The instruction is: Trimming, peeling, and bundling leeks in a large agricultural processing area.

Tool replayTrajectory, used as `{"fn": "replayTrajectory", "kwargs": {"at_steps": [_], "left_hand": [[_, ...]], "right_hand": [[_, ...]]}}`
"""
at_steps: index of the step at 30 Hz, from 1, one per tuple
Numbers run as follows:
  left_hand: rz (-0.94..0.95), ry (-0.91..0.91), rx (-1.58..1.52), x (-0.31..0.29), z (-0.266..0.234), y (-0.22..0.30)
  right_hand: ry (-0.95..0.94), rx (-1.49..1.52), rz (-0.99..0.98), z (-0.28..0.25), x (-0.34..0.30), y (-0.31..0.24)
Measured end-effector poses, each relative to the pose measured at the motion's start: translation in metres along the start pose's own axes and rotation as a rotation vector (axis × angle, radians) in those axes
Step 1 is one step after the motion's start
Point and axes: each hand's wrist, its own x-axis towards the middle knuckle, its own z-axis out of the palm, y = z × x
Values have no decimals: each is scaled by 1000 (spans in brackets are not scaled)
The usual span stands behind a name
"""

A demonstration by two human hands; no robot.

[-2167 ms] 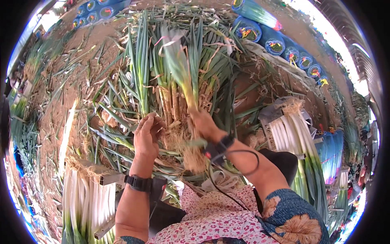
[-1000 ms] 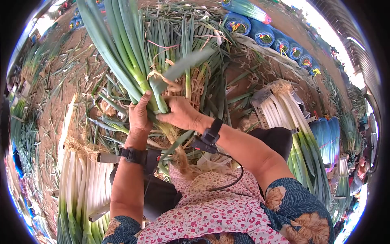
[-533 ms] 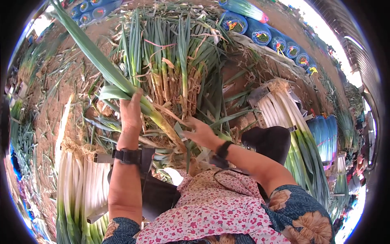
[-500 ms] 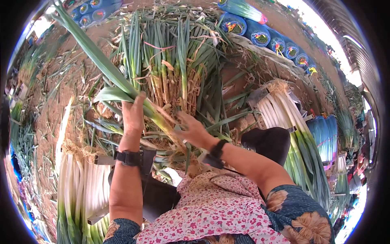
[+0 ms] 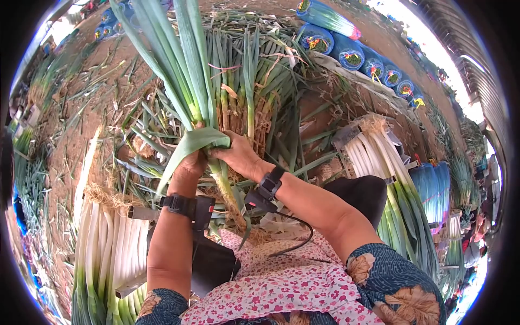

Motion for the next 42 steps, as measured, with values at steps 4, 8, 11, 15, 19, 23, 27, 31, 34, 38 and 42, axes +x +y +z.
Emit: {"fn": "replayTrajectory", "kwargs": {"at_steps": [4, 8, 11, 15, 19, 23, 27, 31, 34, 38, 42], "left_hand": [[81, 64, -98, -2, 13, -8], [158, 168, -133, 0, 14, -13], [330, 396, 316, 11, -9, -5], [395, 448, 316, 10, -16, 13], [293, 717, 488, -8, 28, 59], [650, 600, 212, -6, -33, 85], [598, 555, 185, -3, -9, 65], [389, 323, 233, -13, 18, 44], [371, 154, 188, -15, 25, 30], [417, -4, 631, -18, 24, 37], [212, -94, 664, -24, 29, 37]], "right_hand": [[5, 7, -25, -10, -3, 3], [26, -36, 4, -4, -13, -12], [-11, -82, -68, 24, -39, -19], [-41, -22, 158, 0, -73, 22], [-164, -719, 359, -86, -166, 104], [-502, -1094, 914, -140, -205, 98], [-228, -1139, 471, -133, -162, 115], [-5, -646, 83, -49, -79, 35], [50, -328, -95, 4, -45, 33], [30, 29, 119, 2, -45, 12], [11, 439, 205, -13, -54, 2]]}}
